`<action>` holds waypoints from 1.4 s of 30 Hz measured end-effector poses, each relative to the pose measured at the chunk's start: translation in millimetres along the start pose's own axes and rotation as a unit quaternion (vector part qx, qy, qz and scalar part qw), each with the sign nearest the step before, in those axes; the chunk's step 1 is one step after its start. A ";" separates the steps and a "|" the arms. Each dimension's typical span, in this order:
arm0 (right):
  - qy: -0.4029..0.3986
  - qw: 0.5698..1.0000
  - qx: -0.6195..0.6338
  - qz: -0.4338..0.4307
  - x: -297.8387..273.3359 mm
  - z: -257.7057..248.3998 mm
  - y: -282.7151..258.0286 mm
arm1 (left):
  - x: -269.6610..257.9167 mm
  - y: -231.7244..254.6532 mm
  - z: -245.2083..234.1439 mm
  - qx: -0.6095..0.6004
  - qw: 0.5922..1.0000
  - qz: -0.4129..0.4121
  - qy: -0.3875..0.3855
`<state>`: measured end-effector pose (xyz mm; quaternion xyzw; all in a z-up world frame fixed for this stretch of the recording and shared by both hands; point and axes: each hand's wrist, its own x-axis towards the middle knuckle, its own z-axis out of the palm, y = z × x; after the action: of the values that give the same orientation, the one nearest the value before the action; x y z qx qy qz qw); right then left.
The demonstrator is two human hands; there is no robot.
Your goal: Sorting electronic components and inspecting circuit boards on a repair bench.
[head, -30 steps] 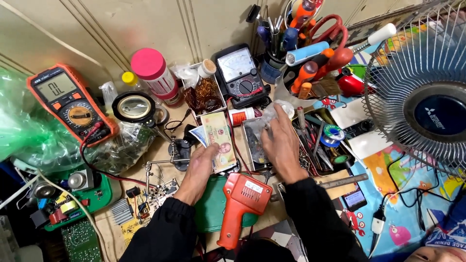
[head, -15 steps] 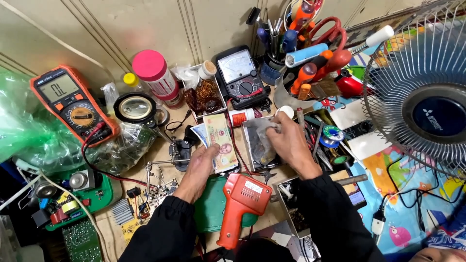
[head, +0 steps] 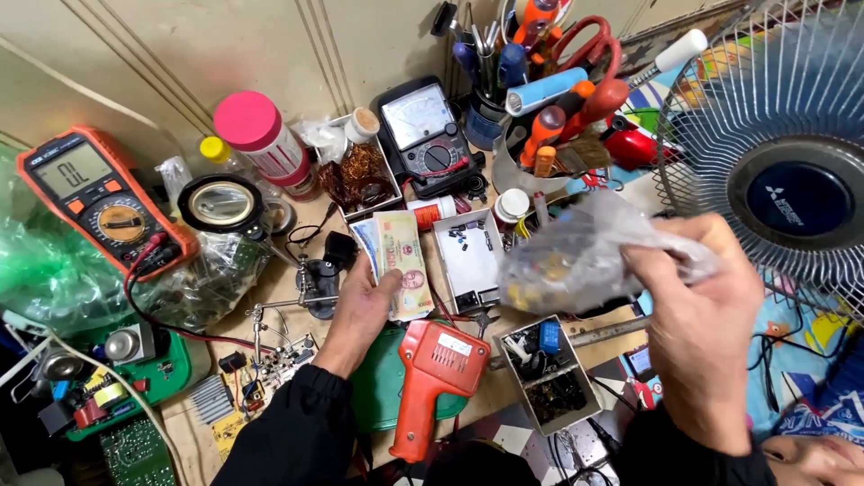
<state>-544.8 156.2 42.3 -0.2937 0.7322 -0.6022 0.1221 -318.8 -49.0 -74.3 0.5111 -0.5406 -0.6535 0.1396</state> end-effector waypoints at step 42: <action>-0.058 0.914 0.297 0.269 -94.1 96.2 63.3 | -139.3 11.6 19.6 -0.108 0.982 0.146 -0.046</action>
<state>-436.4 139.1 -58.2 -0.0701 0.5626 -0.7182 0.4034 -278.1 60.0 5.5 0.3776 -0.5419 -0.7034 0.2625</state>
